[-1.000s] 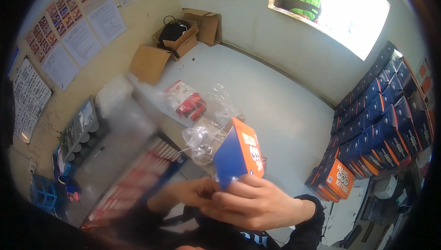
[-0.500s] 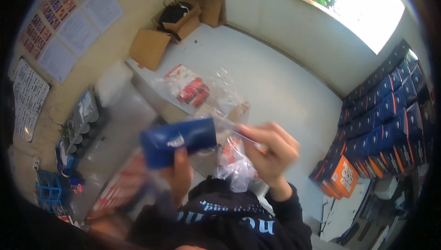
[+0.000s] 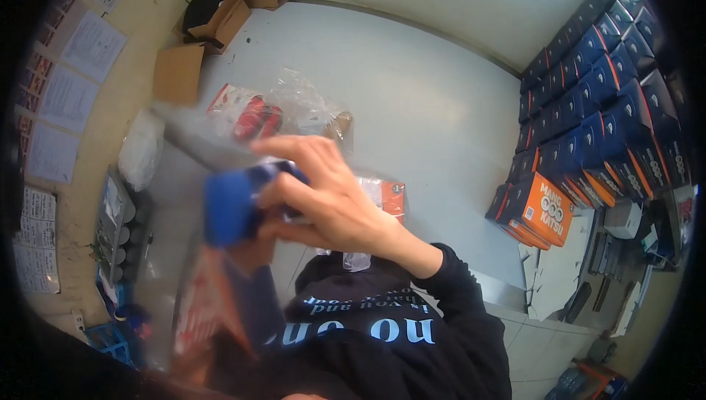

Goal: The person assembles several cardboard food boxes by hand, stacks them on a counter, and hands packaged food in plastic bags to a person at a service window.

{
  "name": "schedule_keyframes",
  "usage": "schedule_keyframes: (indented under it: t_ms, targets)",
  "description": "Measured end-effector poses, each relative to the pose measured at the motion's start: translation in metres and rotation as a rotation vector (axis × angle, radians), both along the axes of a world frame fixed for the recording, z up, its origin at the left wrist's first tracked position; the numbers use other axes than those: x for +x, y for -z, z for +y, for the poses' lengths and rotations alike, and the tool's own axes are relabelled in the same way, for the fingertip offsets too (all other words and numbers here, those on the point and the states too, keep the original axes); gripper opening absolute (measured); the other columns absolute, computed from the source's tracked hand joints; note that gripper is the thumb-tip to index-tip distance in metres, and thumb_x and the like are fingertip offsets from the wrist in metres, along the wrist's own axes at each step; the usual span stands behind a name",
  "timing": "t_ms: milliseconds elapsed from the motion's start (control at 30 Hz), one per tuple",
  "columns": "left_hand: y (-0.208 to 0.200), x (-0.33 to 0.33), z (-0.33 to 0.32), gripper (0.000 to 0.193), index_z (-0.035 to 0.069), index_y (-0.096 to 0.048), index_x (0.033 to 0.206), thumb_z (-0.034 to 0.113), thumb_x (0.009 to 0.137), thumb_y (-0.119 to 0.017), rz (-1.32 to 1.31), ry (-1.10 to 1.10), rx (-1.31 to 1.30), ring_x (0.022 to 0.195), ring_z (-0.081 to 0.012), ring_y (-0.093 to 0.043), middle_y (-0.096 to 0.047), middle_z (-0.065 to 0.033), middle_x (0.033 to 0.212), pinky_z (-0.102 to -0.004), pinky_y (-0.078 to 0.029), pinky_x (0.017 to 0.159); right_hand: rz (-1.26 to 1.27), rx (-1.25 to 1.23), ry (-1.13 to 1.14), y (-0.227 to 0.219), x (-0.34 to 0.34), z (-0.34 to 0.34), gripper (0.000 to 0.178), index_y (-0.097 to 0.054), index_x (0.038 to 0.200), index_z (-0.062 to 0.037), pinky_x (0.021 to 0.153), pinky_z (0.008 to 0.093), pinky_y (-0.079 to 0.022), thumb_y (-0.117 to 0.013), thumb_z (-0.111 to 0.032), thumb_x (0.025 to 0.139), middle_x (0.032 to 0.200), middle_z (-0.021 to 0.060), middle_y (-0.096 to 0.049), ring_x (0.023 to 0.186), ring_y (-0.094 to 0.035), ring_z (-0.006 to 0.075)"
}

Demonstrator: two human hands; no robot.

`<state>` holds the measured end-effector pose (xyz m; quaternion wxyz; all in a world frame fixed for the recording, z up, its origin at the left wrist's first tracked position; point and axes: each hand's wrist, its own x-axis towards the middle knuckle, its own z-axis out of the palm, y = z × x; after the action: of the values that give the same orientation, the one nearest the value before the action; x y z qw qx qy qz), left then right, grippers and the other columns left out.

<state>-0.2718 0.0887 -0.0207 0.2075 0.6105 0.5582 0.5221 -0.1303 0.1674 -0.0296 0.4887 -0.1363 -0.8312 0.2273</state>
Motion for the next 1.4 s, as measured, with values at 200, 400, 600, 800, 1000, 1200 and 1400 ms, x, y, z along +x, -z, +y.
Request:
schedule_keyframes:
  t_ms: [200, 400, 600, 800, 1000, 1200, 1400]
  targets:
    - [0.012, -0.018, -0.009, 0.034, 0.000, -0.058, 0.111, 0.014, 0.081, -0.066, 0.449, -0.138, -0.070, 0.093, -0.0200, -0.058, -0.061, -0.0107, 0.105, -0.0338, -0.045, 0.082, -0.243, -0.275, -0.058, 0.027, 0.026, 0.017, 0.052, -0.048, 0.118, -0.0096, 0.102, 0.0462, -0.030, -0.057, -0.049, 0.085, 0.129, 0.0140, -0.048, 0.121, -0.043, 0.0300]
    - [0.026, -0.105, -0.070, 0.043, -0.003, -0.044, 0.125, 0.004, 0.085, -0.057, -0.433, -0.611, 0.015, 0.100, -0.0215, -0.057, -0.056, -0.0136, 0.113, -0.0314, -0.049, 0.084, -0.849, -0.383, 0.104, 0.147, 0.077, -0.014, 0.050, -0.056, 0.119, -0.0303, 0.110, 0.0582, -0.017, -0.071, -0.014, 0.074, 0.142, 0.0082, -0.037, 0.137, -0.024, 0.0315]
    - [0.033, -0.103, -0.081, 0.043, 0.000, -0.045, 0.126, 0.008, 0.087, -0.060, -0.472, -0.635, 0.254, 0.101, -0.0224, -0.055, -0.055, -0.0130, 0.116, -0.0311, -0.048, 0.080, -0.573, -0.444, 0.258, 0.211, 0.046, 0.013, 0.025, -0.065, 0.106, -0.0144, 0.102, 0.0502, -0.033, -0.063, -0.016, 0.081, 0.115, 0.0115, -0.061, 0.114, -0.052, 0.0302]
    - [0.047, -0.105, -0.097, 0.038, 0.003, -0.048, 0.122, 0.018, 0.089, -0.059, -0.631, -0.611, 0.280, 0.101, -0.0250, -0.052, -0.052, -0.0129, 0.116, -0.0368, -0.044, 0.086, -0.555, -0.875, 0.107, 0.203, 0.038, 0.066, 0.025, -0.063, 0.104, -0.0076, 0.076, 0.0391, -0.048, -0.052, -0.026, 0.091, 0.091, 0.0154, -0.066, 0.085, -0.063, 0.0315]
    - [0.046, -0.100, -0.107, 0.037, 0.001, -0.050, 0.122, 0.019, 0.091, -0.057, -0.639, -0.728, 0.203, 0.102, -0.0223, -0.052, -0.052, -0.0135, 0.117, -0.0336, -0.045, 0.087, -0.510, -0.843, 0.084, 0.211, 0.041, 0.073, 0.030, -0.062, 0.102, -0.0050, 0.072, 0.0371, -0.047, -0.048, -0.030, 0.094, 0.085, 0.0142, -0.065, 0.076, -0.061, 0.0255]
    - [0.057, -0.107, -0.113, 0.030, -0.003, -0.053, 0.118, 0.014, 0.094, -0.050, -0.616, -0.715, 0.185, 0.099, -0.0215, -0.055, -0.055, -0.0146, 0.116, -0.0302, -0.047, 0.084, -0.458, -0.913, 0.237, 0.178, 0.047, 0.063, 0.039, -0.060, 0.088, 0.0010, 0.064, 0.0343, -0.045, -0.046, -0.034, 0.096, 0.073, 0.0112, -0.060, 0.068, -0.056, 0.0182]
    - [0.060, -0.123, -0.104, 0.034, 0.003, -0.061, 0.109, 0.030, 0.089, -0.058, -0.216, -0.921, 0.048, 0.087, -0.0320, -0.060, -0.062, -0.0236, 0.098, -0.0384, -0.048, 0.075, 0.106, -0.920, 0.716, 0.158, 0.100, 0.043, 0.049, -0.055, 0.070, 0.0022, 0.053, 0.0316, -0.035, -0.042, -0.036, 0.097, 0.058, 0.0038, -0.047, 0.058, -0.042, 0.0115]
